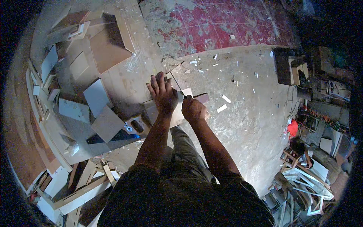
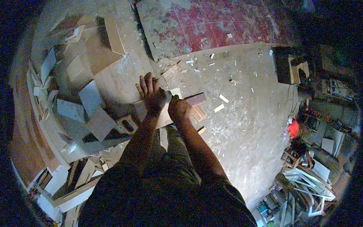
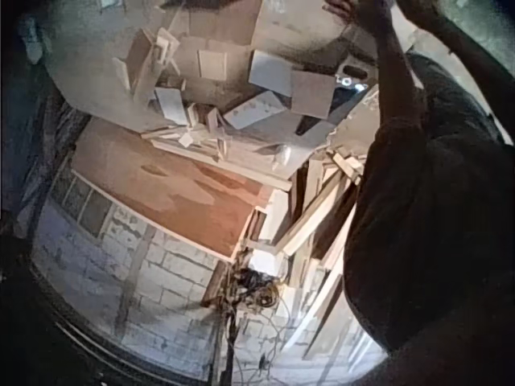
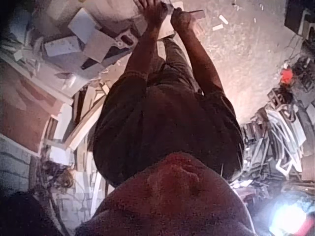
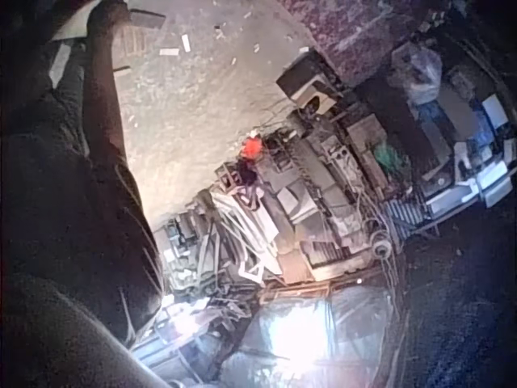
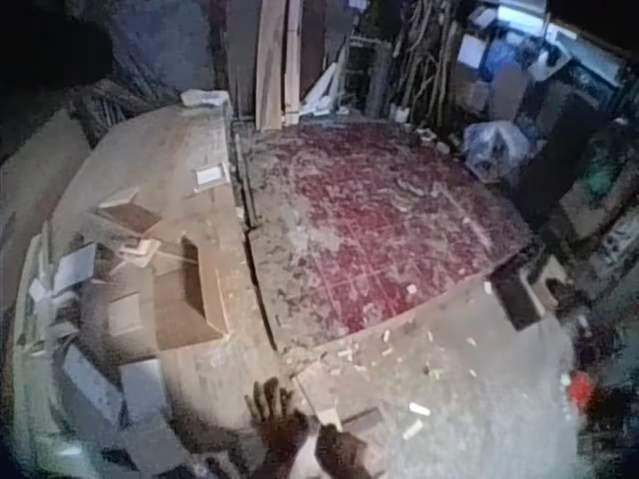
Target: The person is using a hand saw to cut a notch into a piece of wood.
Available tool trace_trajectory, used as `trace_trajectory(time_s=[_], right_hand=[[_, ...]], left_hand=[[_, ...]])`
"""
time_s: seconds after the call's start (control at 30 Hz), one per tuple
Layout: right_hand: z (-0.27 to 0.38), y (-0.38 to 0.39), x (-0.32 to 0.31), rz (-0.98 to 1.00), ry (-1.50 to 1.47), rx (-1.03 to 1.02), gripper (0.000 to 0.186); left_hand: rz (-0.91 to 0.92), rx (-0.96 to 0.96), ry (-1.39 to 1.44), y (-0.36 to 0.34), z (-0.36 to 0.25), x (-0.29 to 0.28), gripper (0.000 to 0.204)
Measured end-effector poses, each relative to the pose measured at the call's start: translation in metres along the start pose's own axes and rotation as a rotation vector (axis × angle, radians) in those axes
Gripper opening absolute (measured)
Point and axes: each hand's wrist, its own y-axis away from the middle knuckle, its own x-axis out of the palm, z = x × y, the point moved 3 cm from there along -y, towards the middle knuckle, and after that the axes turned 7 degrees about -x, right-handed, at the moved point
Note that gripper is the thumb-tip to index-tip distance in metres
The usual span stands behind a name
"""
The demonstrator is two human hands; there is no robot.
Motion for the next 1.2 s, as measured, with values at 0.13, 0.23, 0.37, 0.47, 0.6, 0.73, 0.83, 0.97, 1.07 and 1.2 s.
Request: trace_trajectory(time_s=[0.13, 0.23, 0.37, 0.47, 0.6, 0.73, 0.83, 0.97, 1.07, 1.2], right_hand=[[0.008, 0.000, 0.001, 0.013, 0.098, -0.053, 0.024], [0.008, -0.001, 0.002, -0.014, 0.100, -0.062, 0.022], [0.005, 0.009, -0.006, -0.046, 0.090, -0.065, 0.024], [0.006, 0.003, -0.005, -0.047, 0.088, -0.048, 0.025], [0.008, -0.003, -0.003, -0.033, 0.073, -0.007, 0.026], [0.009, -0.002, -0.005, -0.053, 0.091, -0.046, 0.026], [0.013, -0.005, -0.005, -0.065, 0.088, -0.044, 0.026], [0.018, -0.019, -0.003, -0.061, 0.082, -0.042, 0.027], [0.017, -0.026, -0.004, -0.073, 0.059, -0.045, 0.027], [0.014, -0.029, 0.003, -0.093, 0.104, -0.075, 0.027]], left_hand=[[-0.076, -0.024, -0.018, -0.001, 0.005, 0.008, 0.043], [-0.053, -0.051, -0.056, -0.003, 0.004, 0.011, 0.040], [-0.102, -0.025, 0.094, -0.001, 0.005, 0.004, 0.027], [-0.121, -0.030, 0.156, -0.001, 0.002, 0.001, 0.017], [-0.123, 0.003, 0.178, -0.003, 0.005, -0.003, 0.014], [-0.088, 0.035, 0.157, -0.002, 0.009, -0.005, 0.011], [-0.122, 0.070, 0.160, -0.005, 0.014, -0.002, 0.014], [-0.214, 0.083, 0.185, -0.013, 0.022, 0.002, 0.016], [-0.134, 0.044, 0.130, -0.005, 0.011, -0.009, 0.024], [0.038, -0.055, -0.072, 0.008, 0.006, -0.006, 0.047]])
